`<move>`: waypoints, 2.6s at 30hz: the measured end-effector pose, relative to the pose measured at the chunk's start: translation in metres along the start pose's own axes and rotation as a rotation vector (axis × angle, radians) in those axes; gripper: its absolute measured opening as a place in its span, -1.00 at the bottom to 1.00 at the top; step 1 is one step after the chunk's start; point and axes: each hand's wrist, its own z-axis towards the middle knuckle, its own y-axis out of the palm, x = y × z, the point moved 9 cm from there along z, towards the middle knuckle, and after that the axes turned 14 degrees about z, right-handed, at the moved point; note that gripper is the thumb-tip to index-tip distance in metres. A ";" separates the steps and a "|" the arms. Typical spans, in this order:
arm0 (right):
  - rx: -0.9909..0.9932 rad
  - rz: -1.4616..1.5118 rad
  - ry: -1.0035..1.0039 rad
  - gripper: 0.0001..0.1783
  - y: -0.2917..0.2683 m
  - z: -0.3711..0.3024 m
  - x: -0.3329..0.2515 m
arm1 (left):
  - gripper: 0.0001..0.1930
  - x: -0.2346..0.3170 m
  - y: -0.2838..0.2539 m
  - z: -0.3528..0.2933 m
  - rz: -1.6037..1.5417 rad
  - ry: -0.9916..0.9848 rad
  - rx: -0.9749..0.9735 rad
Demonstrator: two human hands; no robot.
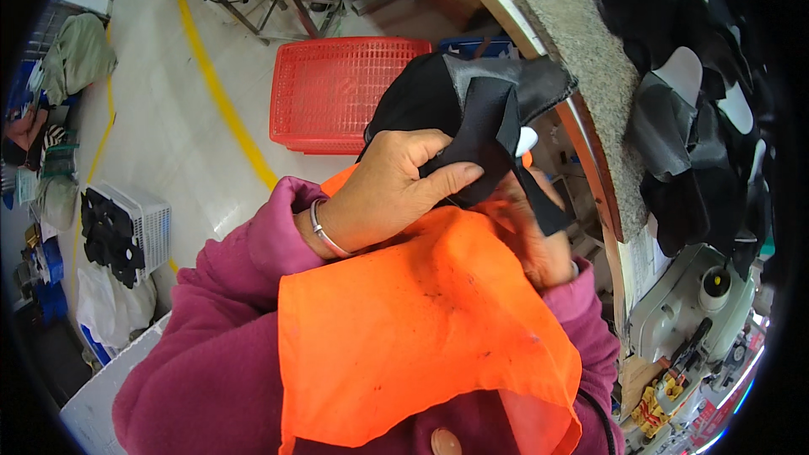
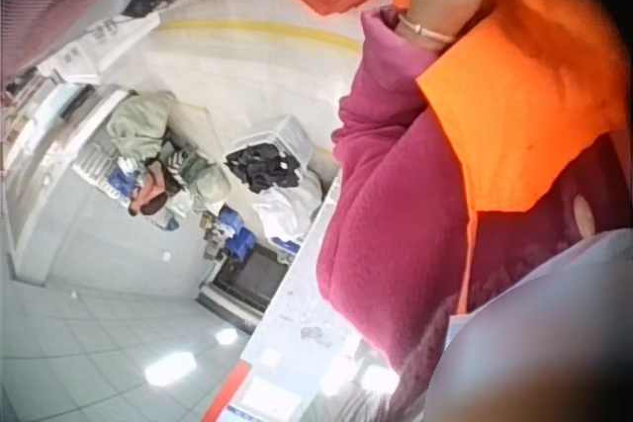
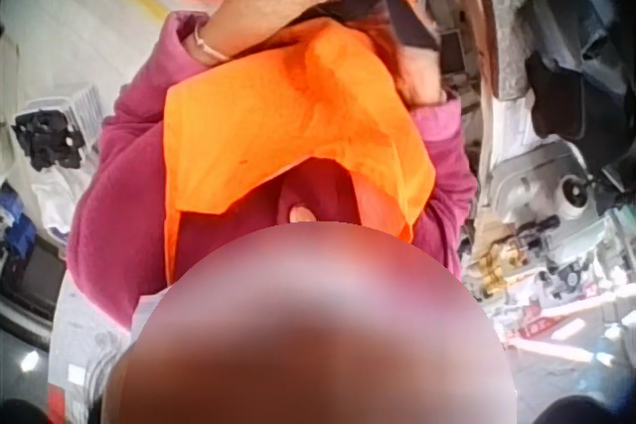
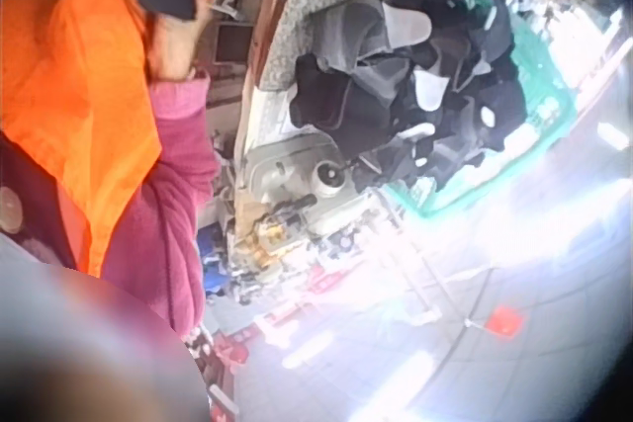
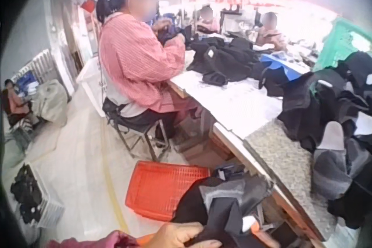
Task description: The person picks up black shoe components from a table and a red basket, then folds and aligns the parts by hand. They repeatedly inspect seams and edges, place finished pieces back on the table, and continue handling additional components.
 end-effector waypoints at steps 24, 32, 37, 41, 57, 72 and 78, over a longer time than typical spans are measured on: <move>-0.630 -1.251 -0.471 -0.80 0.128 -0.006 -0.084 | -0.65 -0.004 0.017 0.004 0.334 0.029 -0.183; -0.721 -1.283 -0.565 -0.78 0.144 -0.008 -0.084 | -0.68 -0.009 0.016 0.004 0.365 0.054 -0.198; -0.729 -1.218 -0.496 -0.77 0.145 -0.014 -0.080 | -0.68 -0.011 0.018 0.003 0.386 0.012 -0.222; -0.710 -1.307 -0.533 -0.83 0.145 -0.011 -0.074 | -0.67 -0.013 0.020 0.002 0.359 -0.014 -0.243; -0.698 -1.271 -0.573 -0.84 0.148 -0.002 -0.071 | -0.59 -0.002 0.018 0.001 0.311 0.145 -0.171; -0.645 -1.278 -0.545 -0.87 0.145 0.006 -0.076 | -0.70 -0.006 0.016 0.001 0.164 0.119 -0.048; -0.654 -1.270 -0.550 -0.89 0.148 0.007 -0.076 | -0.75 -0.006 0.015 0.002 0.109 0.116 -0.052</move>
